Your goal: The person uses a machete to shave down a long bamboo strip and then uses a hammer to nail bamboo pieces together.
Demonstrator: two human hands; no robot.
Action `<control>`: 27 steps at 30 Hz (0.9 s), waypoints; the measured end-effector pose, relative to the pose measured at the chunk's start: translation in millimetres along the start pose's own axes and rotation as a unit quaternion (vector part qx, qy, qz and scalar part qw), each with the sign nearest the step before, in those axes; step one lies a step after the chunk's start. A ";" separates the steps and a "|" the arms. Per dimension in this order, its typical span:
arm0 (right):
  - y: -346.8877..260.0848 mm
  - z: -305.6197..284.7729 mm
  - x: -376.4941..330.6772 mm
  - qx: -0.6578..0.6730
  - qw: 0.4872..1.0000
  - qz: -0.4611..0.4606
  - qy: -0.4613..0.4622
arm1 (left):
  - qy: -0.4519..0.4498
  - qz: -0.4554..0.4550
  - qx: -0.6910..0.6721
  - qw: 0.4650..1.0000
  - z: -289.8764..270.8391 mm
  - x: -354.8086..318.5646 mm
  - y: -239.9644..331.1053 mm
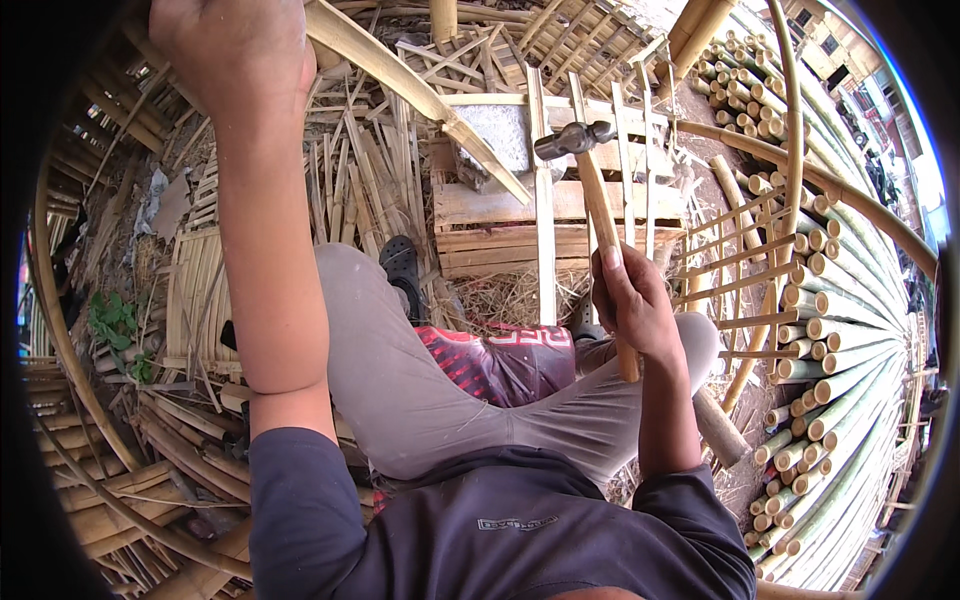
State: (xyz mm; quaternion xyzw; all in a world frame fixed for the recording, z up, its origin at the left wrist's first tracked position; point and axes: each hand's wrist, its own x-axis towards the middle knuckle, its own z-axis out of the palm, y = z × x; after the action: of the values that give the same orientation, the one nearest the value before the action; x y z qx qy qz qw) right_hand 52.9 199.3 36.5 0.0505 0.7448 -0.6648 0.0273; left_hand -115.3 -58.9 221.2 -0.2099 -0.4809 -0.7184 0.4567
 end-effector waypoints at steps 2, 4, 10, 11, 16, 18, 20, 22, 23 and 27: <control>0.4 -6.5 -10.8 -0.055 0.998 -0.004 -0.005 | -0.019 0.044 0.013 0.999 21.0 3.3 2.8; 10.6 -10.6 -18.8 -0.057 0.998 0.000 -0.002 | -0.085 0.065 -0.016 0.994 27.6 5.9 -0.2; 22.0 -2.8 -24.0 -0.087 0.995 0.016 -0.035 | -0.123 0.020 0.092 0.988 45.5 3.9 -38.3; 24.1 -6.3 -25.2 -0.085 0.996 0.024 -0.029 | -0.128 -0.021 0.068 0.989 51.3 -5.2 -49.4; 31.1 -16.3 -29.4 -0.076 0.996 0.042 -0.013 | -0.150 0.020 0.050 0.987 59.1 -15.0 -83.2; 31.7 -16.3 -29.9 -0.064 0.997 0.048 -0.005 | -0.155 0.020 0.062 0.986 56.0 -14.2 -85.7; 31.0 -13.2 -29.5 -0.039 0.998 0.056 -0.002 | -0.155 0.054 0.103 0.981 50.9 -9.4 -85.3; 34.2 -15.6 -28.6 -0.049 0.997 0.057 0.000 | -0.145 0.115 0.159 0.970 51.3 -7.8 -85.7; 36.0 -16.2 -27.8 -0.054 0.997 0.056 -0.001 | -0.132 0.119 0.159 0.971 53.8 -11.7 -85.8; 43.8 -20.8 -22.5 -0.077 0.995 0.058 0.004 | -0.166 0.039 0.064 0.983 66.5 -24.8 -87.1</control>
State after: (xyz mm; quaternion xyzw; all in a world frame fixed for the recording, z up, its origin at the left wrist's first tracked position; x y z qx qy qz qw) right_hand 80.8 223.9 -1.9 0.0946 0.7894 -0.6029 0.0664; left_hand -186.9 21.5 189.3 -0.3146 -0.5868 -0.6230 0.4105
